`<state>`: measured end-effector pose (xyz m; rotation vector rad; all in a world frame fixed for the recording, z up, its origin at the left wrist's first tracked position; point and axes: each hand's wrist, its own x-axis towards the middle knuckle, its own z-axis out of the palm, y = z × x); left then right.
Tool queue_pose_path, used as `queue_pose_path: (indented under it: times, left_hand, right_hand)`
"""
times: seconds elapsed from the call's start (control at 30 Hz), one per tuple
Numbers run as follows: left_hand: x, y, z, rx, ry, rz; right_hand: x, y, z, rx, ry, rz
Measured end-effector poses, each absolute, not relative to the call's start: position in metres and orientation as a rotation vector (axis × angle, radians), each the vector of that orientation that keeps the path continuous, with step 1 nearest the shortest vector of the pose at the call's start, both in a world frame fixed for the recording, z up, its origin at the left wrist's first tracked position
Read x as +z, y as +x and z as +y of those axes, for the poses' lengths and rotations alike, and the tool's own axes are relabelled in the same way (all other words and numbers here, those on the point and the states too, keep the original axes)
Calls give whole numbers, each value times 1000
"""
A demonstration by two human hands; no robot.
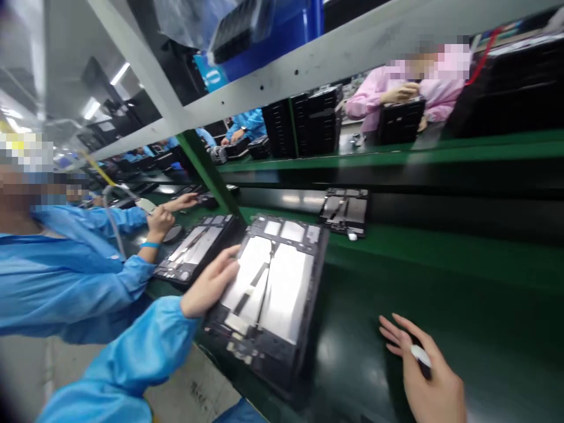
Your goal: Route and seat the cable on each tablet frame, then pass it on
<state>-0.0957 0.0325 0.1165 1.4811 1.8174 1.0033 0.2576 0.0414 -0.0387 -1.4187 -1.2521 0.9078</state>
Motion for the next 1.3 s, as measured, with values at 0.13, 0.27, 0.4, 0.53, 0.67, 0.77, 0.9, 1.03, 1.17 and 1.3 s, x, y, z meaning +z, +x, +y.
queue_pose_path:
  times: [0.13, 0.27, 0.4, 0.53, 0.67, 0.77, 0.9, 1.03, 1.17, 1.3]
  left_hand:
    - [29, -12, 74, 997, 1377, 1585]
    - [-11, 29, 105, 927, 1449, 1540]
    - [-8, 32, 110, 800, 1643, 1459]
    - [6, 12, 98, 651, 1780, 1434]
    - [10, -16, 75, 356, 1893, 1246]
    - [3, -15, 49, 331, 1981, 1204]
    - [-7, 12, 19, 390, 2072, 1319]
    - [-2, 26, 9, 352, 2208, 1381]
    - [10, 25, 10, 442, 2305, 1357]
    - [11, 33, 11, 563, 2305, 1236]
  right_hand:
    - [-21, 271, 36, 955, -1442, -1308]
    - [-25, 286, 14, 957, -1463, -1626]
    - [-32, 289, -3, 968, -1570, -1739]
    - [-27, 291, -8, 997, -1568, -1707]
    - [-20, 292, -9, 1065, -1541, -1632]
    - [-18, 299, -7, 1085, -1531, -1636]
    - [-15, 323, -6, 1052, -1599, -1683]
    - [-5, 336, -7, 980, -1614, -1725]
    - [9, 311, -9, 702, -1659, -1668]
    - [12, 267, -8, 738, -1348, -1875]
